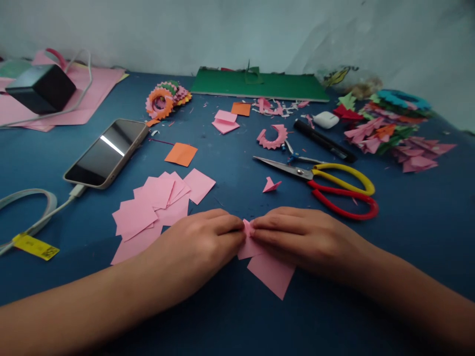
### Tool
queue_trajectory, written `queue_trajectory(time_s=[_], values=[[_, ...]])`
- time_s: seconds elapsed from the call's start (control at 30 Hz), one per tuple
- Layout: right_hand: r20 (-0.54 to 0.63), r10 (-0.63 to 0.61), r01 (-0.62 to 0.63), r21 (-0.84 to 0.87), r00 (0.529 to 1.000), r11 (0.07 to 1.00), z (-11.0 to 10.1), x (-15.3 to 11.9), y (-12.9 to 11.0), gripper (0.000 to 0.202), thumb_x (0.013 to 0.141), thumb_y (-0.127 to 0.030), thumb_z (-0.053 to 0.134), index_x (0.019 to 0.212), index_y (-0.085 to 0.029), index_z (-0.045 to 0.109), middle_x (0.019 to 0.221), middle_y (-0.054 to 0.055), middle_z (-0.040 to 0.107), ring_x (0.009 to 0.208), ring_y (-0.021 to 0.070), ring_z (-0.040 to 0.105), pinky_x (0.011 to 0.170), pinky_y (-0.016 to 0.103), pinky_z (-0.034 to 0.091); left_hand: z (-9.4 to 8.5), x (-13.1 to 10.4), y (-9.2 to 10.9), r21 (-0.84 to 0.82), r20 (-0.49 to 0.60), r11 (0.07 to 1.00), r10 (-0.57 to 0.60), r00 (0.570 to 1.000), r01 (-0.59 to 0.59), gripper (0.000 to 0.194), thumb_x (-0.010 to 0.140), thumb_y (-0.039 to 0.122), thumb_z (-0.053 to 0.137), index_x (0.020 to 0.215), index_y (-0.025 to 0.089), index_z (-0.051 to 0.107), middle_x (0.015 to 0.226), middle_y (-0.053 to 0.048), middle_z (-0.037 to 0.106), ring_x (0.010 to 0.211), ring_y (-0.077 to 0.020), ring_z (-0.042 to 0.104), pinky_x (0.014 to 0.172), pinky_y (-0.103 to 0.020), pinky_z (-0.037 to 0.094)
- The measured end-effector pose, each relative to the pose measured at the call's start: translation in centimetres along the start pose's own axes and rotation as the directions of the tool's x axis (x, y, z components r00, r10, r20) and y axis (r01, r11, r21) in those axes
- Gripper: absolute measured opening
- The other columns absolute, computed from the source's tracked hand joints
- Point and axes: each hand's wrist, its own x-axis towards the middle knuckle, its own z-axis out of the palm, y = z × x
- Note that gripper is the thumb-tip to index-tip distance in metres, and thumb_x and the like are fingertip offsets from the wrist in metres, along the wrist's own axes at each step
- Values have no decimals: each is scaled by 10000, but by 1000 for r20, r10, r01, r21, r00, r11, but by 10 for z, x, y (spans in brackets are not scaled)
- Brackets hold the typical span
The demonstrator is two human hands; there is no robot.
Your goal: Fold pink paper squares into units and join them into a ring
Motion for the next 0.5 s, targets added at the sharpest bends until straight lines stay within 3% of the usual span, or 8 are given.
queue_trajectory(time_s=[0.5], values=[[-17,13,-13,-43,1000,999,2,0,-4,128,862,-99,553,962,-73,629,983,87,701,876,179,629,774,317,554,-3,0,0,5,50,1000,19,999,-19,190,917,142,457,1020,117,615,1017,-81,626,894,-191,588,739,-307,515]])
